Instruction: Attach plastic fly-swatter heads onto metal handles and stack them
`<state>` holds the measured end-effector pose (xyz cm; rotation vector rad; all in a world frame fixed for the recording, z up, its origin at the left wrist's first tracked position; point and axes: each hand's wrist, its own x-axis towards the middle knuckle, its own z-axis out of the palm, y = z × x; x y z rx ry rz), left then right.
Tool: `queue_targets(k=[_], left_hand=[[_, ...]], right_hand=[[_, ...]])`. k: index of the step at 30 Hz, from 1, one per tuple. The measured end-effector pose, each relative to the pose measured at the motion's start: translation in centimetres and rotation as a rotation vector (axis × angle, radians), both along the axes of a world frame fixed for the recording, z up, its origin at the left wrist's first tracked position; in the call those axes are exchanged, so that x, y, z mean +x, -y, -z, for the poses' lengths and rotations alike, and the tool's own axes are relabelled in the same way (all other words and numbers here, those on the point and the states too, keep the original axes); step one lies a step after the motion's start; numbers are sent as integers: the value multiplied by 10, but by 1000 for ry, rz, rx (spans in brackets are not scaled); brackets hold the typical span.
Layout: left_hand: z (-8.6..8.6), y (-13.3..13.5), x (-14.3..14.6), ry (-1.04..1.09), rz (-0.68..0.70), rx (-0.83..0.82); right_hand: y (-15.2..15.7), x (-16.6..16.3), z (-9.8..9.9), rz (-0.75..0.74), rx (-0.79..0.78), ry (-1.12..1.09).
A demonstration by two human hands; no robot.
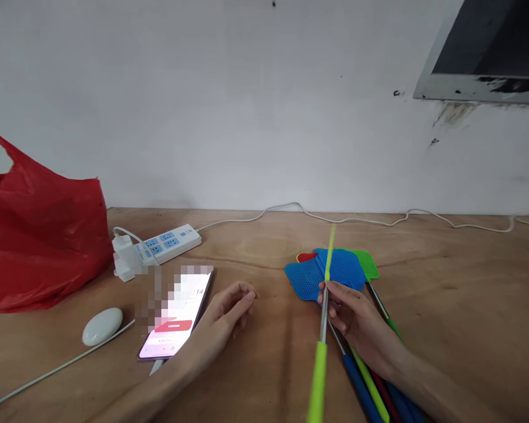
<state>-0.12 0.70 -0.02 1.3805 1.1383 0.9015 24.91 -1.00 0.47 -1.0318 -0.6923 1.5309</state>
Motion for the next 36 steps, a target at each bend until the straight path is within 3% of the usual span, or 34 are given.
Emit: queue_targets(k=[5, 10, 18, 22, 25, 28, 36], left_hand=[[-9, 10, 7, -192, 219, 101], [-10, 18, 12, -298, 337, 151], [-14, 29, 17, -389, 413, 176], [-11, 33, 17, -304, 428, 147], [-6, 33, 16, -296, 422, 145], [-4, 34, 18, -359, 403, 138], [5, 37, 22, -492, 408, 230]], right_hand=[[1, -3, 0, -42, 29, -9], [6, -7, -1, -116, 82, 26], [8, -13, 2, -231, 165, 86], [5, -18, 4, -208, 197, 266], [3, -19, 4, -291, 132, 372], [1, -22, 1, -294, 38, 312], [3, -28, -4, -338, -29, 276]])
